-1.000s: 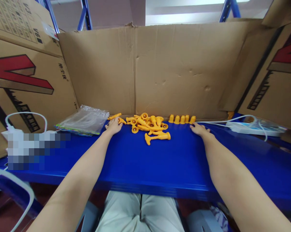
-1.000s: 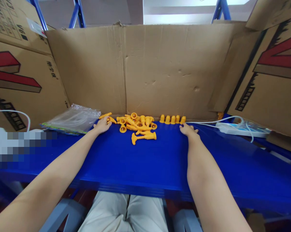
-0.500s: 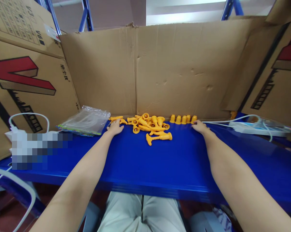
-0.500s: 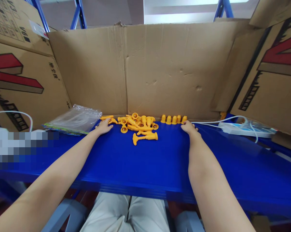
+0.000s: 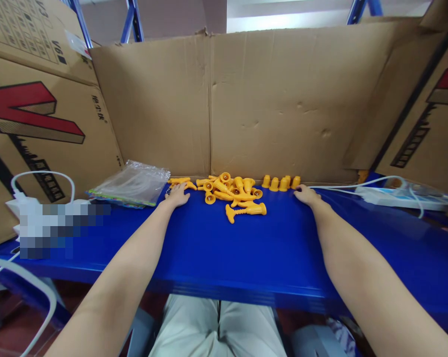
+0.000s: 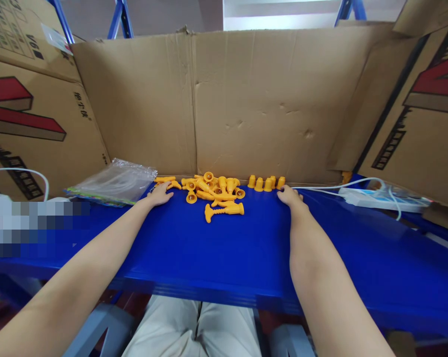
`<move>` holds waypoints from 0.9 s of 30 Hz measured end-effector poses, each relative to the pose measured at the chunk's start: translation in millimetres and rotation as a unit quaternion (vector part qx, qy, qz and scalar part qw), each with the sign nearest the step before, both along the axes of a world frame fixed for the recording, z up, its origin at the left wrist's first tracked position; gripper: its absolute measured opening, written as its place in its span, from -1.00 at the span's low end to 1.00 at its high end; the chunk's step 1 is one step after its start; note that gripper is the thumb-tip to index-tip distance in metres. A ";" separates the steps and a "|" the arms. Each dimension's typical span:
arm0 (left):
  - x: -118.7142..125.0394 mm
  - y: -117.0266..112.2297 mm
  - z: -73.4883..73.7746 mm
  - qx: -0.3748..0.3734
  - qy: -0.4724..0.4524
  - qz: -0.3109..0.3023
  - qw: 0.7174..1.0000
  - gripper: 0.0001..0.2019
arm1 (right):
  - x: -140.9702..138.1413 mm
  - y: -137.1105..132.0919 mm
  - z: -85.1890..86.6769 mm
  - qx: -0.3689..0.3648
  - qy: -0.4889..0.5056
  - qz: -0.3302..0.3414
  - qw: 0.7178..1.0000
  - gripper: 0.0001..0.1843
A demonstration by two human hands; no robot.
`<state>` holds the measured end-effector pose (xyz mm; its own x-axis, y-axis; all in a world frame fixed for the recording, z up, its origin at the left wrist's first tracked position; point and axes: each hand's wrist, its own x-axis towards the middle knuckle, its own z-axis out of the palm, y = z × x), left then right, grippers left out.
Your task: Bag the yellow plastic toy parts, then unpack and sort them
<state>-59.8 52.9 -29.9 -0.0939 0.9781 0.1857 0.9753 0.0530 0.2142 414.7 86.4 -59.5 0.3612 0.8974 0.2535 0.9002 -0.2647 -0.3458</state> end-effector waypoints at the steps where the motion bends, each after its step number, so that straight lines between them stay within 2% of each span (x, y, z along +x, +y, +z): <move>1: -0.7 0.5 -0.4 -0.001 0.004 0.000 1.000 -0.43 | -2.1 -2.1 0.8 -0.020 -0.002 -0.004 1.000 -0.51; 7: -5.8 3.2 -1.7 0.031 0.014 0.013 0.999 -0.41 | -17.8 -12.0 9.3 -0.094 -0.020 -0.001 0.995 -0.48; 11: -6.1 2.8 -1.2 0.033 0.013 0.011 0.999 -0.41 | -24.1 -18.8 10.4 -0.113 -0.029 -0.001 0.993 -0.50; 14: -4.6 2.2 -1.2 0.034 0.011 0.016 0.999 -0.42 | -28.7 -26.6 9.5 -0.066 -0.055 0.028 0.996 -0.54; 18: -2.6 2.1 -1.8 0.034 0.014 0.025 0.999 -0.43 | -41.8 -31.6 10.0 0.024 -0.097 0.107 0.989 -0.55; 23: -1.6 1.9 -1.3 0.032 0.016 0.026 0.999 -0.42 | -56.7 -29.5 12.7 -0.042 -0.072 0.120 0.989 -0.52; 27: 0.3 -0.2 1.5 0.035 0.016 0.038 0.999 -0.42 | -57.7 -31.4 16.2 0.009 -0.094 0.143 0.985 -0.55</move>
